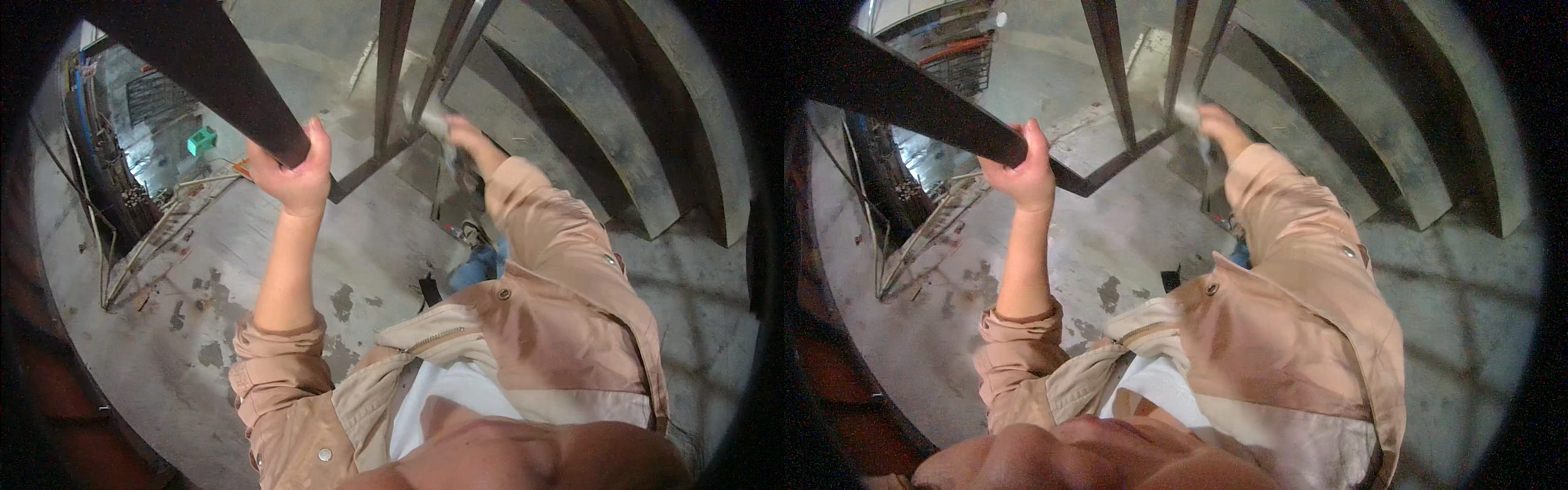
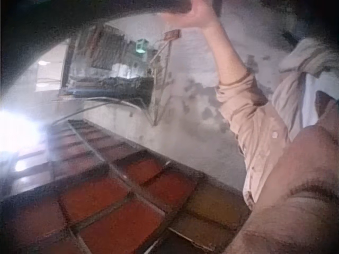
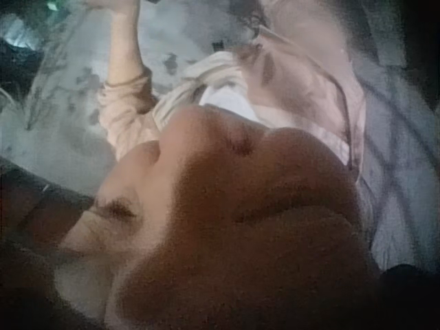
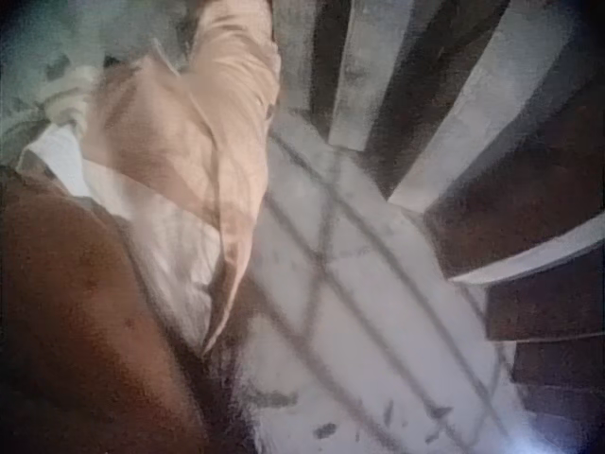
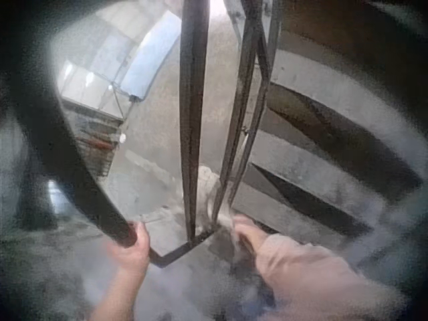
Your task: The person wipes a metal railing with a cloth while ascending a spiral staircase, then walks into an adjacent room and places the cloth on a chair. The person uses a cloth to wipe the railing and handles the cloth throughout.
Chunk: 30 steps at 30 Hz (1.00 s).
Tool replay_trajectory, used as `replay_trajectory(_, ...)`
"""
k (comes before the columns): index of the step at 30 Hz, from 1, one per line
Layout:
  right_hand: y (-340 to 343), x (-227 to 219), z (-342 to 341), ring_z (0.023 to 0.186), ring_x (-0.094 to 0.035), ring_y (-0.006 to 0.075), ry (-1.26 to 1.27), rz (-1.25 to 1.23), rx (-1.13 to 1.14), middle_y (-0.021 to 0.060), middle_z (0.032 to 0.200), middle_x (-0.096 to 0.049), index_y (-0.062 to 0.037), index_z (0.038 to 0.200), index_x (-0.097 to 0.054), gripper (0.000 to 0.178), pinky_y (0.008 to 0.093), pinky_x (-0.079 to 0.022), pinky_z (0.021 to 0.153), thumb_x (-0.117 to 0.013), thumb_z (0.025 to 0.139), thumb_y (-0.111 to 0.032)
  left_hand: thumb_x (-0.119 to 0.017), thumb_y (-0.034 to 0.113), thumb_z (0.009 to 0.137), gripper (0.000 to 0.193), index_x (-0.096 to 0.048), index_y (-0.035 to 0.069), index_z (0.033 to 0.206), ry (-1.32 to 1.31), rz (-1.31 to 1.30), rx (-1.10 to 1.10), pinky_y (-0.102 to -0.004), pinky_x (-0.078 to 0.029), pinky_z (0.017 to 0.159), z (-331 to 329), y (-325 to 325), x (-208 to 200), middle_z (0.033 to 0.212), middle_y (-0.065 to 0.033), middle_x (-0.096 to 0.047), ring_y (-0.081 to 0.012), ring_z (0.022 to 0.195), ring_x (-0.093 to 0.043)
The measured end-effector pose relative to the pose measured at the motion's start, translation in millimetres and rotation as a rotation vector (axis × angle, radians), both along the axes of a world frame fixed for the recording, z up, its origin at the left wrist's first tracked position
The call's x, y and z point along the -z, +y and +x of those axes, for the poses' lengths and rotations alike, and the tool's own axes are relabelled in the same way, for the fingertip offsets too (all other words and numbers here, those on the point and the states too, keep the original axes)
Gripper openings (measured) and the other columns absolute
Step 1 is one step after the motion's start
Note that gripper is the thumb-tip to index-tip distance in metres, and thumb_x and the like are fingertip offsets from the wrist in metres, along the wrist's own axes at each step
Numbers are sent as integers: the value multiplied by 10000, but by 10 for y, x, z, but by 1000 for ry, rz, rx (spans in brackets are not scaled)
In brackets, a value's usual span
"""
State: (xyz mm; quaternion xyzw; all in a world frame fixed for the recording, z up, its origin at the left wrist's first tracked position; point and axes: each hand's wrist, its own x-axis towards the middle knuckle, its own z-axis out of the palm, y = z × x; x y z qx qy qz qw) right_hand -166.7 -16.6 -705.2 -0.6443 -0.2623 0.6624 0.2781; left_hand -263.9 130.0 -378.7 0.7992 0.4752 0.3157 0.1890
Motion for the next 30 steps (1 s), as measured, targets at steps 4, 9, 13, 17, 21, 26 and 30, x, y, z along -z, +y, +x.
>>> replay_trajectory(4, -741, 139, -594, 1111, -544, 351, -223, -86, -241, 185, 1127, -610, -199, 1227, -589, 550, 417, -456, 924, -630, 693, -71, -791, 80, 675, 387, -561, 12, 979, -14, -57, -49, -261, -473, 626, -12, -7, 22, 729, -39, -612, -128, 618, -578)
replay_trajectory(9, -460, -532, -393, 1052, -555, 375, -351, -46, 166, 202, 1093, -564, -241, 1266, -556, 585, 436, -473, 880, -645, 710, -81, -755, 59, 743, 234, -543, 34, 837, 52, 75, 13, -240, -443, 588, 14, 77, -23, 717, -21, -579, -103, 617, -552)
replay_trajectory(13, 60, -1228, 263, 1133, -517, 344, -511, 541, 714, 157, 1185, -521, -186, 1236, -587, 649, 393, -419, 994, -630, 624, 28, -778, 85, 724, 260, -553, 32, 843, 18, -10, -16, -250, -451, 624, 55, 87, -91, 724, -13, -582, -106, 650, -547)
replay_trajectory(17, 284, -1476, 476, 1171, -476, 351, -611, 671, 989, 158, 1210, -494, -164, 1237, -584, 654, 378, -410, 982, -639, 619, 42, -774, 83, 728, 253, -553, 29, 840, 27, 14, 14, -248, -452, 624, 73, 72, -132, 729, -19, -587, -106, 641, -546)
replay_trajectory(21, 239, -1014, -299, 1127, -502, 398, -601, 257, 152, 205, 1167, -509, -251, 1282, -557, 618, 445, -441, 960, -656, 707, -46, -767, 68, 729, 246, -550, 29, 837, 40, 54, 38, -250, -450, 621, 52, 52, -110, 728, -23, -588, -109, 634, -545)
replay_trajectory(26, -6, -91, -847, 1144, -523, 359, -202, -118, -423, 149, 1177, -600, -220, 1240, -570, 475, 450, -465, 913, -600, 774, -133, -759, 44, 728, 236, -544, 36, 824, 36, 56, 39, -256, -446, 614, 86, 95, 21, 703, -19, -583, -114, 619, -540)
replay_trajectory(30, -135, 79, -526, 1044, -600, 336, -228, -108, -154, 144, 1135, -636, -213, 1242, -566, 494, 438, -477, 892, -640, 754, -183, -756, 53, 730, 238, -546, 36, 840, 7, 66, 61, -256, -449, 617, 131, 156, 91, 693, -19, -581, -118, 610, -539)
